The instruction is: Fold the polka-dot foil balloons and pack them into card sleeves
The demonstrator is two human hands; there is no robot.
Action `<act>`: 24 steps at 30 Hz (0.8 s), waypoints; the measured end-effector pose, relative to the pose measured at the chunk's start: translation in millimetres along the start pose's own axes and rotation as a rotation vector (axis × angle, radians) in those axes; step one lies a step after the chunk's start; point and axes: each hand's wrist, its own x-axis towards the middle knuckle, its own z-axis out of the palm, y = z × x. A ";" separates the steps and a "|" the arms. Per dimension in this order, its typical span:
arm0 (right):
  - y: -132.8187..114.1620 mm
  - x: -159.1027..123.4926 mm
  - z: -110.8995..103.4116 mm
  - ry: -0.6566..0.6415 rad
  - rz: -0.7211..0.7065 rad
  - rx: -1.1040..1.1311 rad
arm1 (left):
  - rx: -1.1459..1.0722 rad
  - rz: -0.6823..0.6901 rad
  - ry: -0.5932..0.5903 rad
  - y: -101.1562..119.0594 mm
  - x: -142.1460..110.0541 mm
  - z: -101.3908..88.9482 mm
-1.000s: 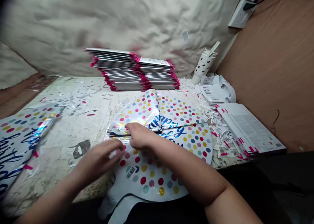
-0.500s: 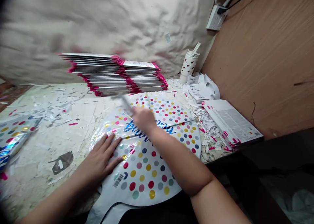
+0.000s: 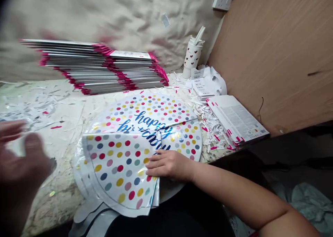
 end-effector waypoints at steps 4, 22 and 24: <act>10.1 -18.7 7.3 -0.087 -0.021 0.053 | -0.214 0.776 -0.578 77.0 -3.8 52.7; 8.2 -52.9 -14.9 -0.023 0.252 0.282 | -0.073 0.641 -0.753 126.4 -20.1 110.6; 4.5 -62.0 -19.4 -0.009 0.276 0.309 | -0.121 0.706 -0.819 128.3 -23.9 109.0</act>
